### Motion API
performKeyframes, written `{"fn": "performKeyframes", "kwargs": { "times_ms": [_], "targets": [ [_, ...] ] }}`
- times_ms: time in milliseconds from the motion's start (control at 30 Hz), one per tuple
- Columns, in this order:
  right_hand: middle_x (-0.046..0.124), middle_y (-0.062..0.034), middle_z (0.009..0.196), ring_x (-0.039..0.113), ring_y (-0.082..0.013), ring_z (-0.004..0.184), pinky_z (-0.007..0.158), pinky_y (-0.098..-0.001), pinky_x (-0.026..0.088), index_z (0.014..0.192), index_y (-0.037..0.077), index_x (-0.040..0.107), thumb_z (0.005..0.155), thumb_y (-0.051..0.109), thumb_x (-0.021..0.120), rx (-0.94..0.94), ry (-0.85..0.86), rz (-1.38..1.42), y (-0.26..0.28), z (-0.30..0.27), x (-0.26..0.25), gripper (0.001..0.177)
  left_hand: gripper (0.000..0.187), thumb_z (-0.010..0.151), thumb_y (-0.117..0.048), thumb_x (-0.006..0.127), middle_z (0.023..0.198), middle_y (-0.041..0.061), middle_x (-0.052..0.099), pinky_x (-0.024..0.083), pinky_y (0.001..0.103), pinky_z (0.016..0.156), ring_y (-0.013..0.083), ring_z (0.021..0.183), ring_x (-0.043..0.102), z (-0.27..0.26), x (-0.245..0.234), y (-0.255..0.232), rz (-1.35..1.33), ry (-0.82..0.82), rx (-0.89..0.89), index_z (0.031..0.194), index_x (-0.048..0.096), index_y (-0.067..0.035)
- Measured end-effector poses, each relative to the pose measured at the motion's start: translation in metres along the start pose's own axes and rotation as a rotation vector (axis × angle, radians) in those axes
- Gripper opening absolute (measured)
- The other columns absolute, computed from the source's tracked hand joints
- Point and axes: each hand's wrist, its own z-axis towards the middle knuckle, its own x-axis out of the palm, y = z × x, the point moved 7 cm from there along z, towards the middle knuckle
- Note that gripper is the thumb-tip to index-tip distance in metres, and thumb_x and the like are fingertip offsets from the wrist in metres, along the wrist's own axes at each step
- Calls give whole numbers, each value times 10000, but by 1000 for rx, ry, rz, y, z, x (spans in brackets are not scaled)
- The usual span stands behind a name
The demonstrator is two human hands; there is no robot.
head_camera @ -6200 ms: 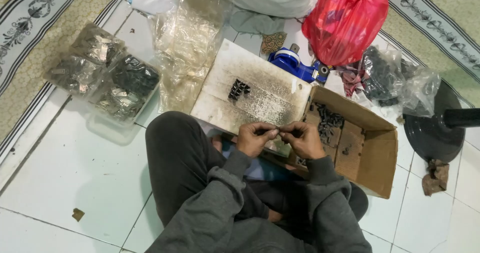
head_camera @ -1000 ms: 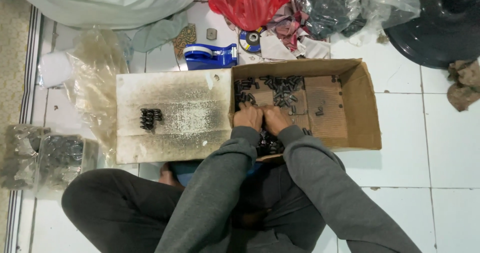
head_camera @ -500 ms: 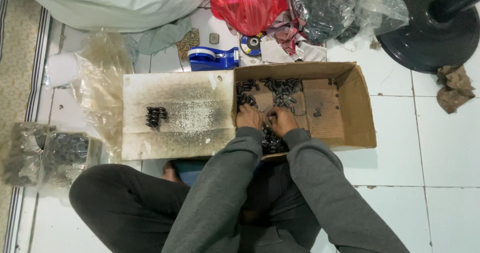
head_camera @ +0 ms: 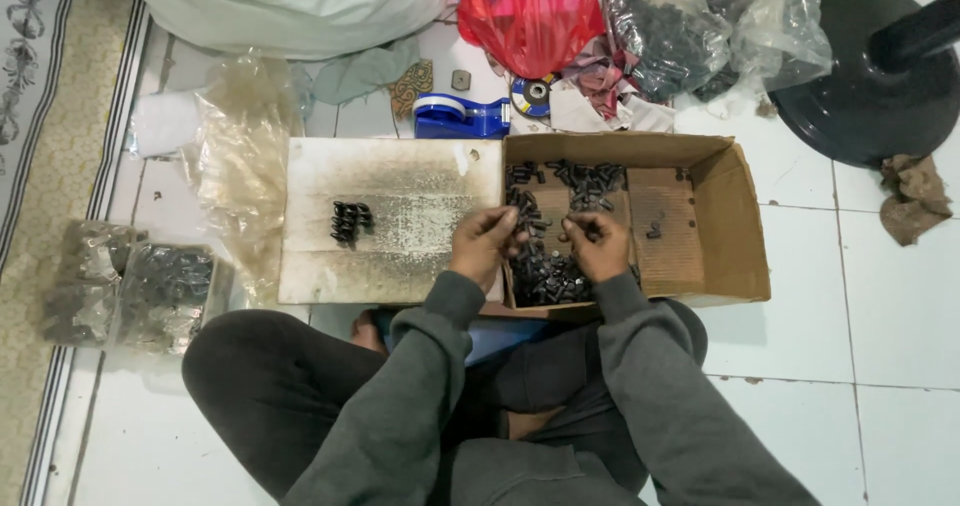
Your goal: Sorting and arranging small metal parts from a cardboard box onto a template board.
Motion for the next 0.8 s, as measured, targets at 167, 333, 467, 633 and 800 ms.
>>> {"fn": "performKeyframes", "kwargs": {
  "times_ms": [167, 333, 467, 633, 800],
  "targets": [
    [755, -211, 897, 748, -268, 833, 647, -435, 619, 1093, 18, 799, 988, 126, 861, -68, -58, 2, 34, -34, 13, 162, 311, 931, -94, 855, 997, 146, 678, 645, 256, 697, 285, 884, 775, -12, -34, 24, -163, -52, -39, 1162, 719, 63],
    [743, -192, 896, 750, -246, 884, 691, -411, 651, 1091, -18, 763, 1021, 151, 829, 1, 27, 109, 93, -69, 55, 194, 273, 912, -18, 853, 1068, 174, 691, 686, 340, 918, 337, 1054, 757, -52, -53, -2, -266, -66, -21, 1142, 739, 77],
    [730, -212, 843, 761, -253, 805, 650, -405, 673, 1093, -56, 762, 1011, 104, 813, -26, 89, 125, 120, -84, 93, 186, 264, 947, -14, 818, 1137, 224, 706, 708, 359, 952, 350, 1127, 727, -74, -69, -22, -336, -55, -5, 1185, 739, 68],
    [727, -228, 800, 738, -213, 692, 516, -309, 619, 1092, -97, 746, 968, 4, 811, -29, 107, 296, 99, -87, 129, 172, 246, 923, 11, 830, 1117, 217, 738, 699, 383, 971, 335, 1113, 737, -71, -93, -20, -371, -90, 60, 1157, 763, 54],
    [722, -260, 811, 742, -240, 686, 499, -352, 627, 1117, -102, 748, 1007, -27, 738, -96, 147, 209, 109, -90, 136, 134, 289, 848, 12, 896, 1028, 212, 771, 704, 374, 883, 314, 989, 773, -67, -101, -18, -289, -115, 116, 1113, 786, 46]
  ]
}}
